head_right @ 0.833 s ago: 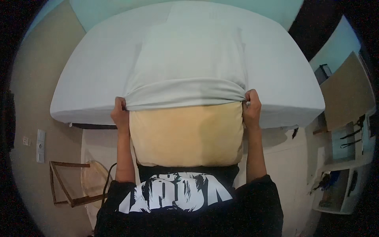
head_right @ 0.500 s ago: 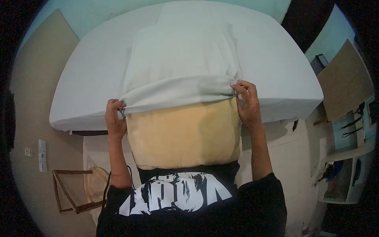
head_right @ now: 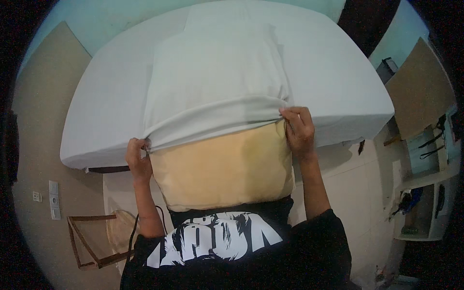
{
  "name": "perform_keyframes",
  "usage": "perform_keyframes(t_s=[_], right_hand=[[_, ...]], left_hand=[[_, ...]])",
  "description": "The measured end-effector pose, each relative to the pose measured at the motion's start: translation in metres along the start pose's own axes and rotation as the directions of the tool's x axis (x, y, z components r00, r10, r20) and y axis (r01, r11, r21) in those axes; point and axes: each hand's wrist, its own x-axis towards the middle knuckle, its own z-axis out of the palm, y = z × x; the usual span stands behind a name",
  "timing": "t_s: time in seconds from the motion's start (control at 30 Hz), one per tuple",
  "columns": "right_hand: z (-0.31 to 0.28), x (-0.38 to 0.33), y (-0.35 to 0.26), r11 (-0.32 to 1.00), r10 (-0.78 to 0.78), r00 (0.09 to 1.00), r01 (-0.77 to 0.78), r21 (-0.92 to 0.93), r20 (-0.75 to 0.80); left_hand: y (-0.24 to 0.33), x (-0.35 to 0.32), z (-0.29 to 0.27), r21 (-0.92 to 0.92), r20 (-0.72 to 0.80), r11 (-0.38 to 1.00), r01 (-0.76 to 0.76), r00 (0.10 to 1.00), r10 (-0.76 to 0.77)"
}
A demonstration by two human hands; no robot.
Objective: Putting a white pillowcase on a yellow pillow and placing it on a bed.
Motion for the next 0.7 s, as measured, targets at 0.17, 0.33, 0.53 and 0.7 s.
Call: perform_keyframes(t_s=[0.17,0.33,0.53,0.7], right_hand=[[-0.018,-0.005,-0.015,0.999,-0.054,0.979,0.054,0.009,0.195],[-0.009,0.019,-0.051,0.999,-0.047,0.972,0.041,0.027,0.232],[0.033,0.034,-0.076,0.984,-0.159,0.956,0.172,-0.034,0.246],[0.055,0.042,-0.087,0.974,-0.188,0.957,0.211,-0.086,0.222]], left_hand=[[0.022,-0.002,-0.027,0.068,0.2,0.994,0.089,0.975,-0.101],[0.067,0.03,-0.043,0.284,0.173,0.955,0.087,0.975,-0.14],[0.096,0.046,0.018,0.121,0.269,0.99,-0.075,0.962,0.04],[0.114,0.064,0.043,0.086,0.315,0.975,-0.203,0.934,0.166]])
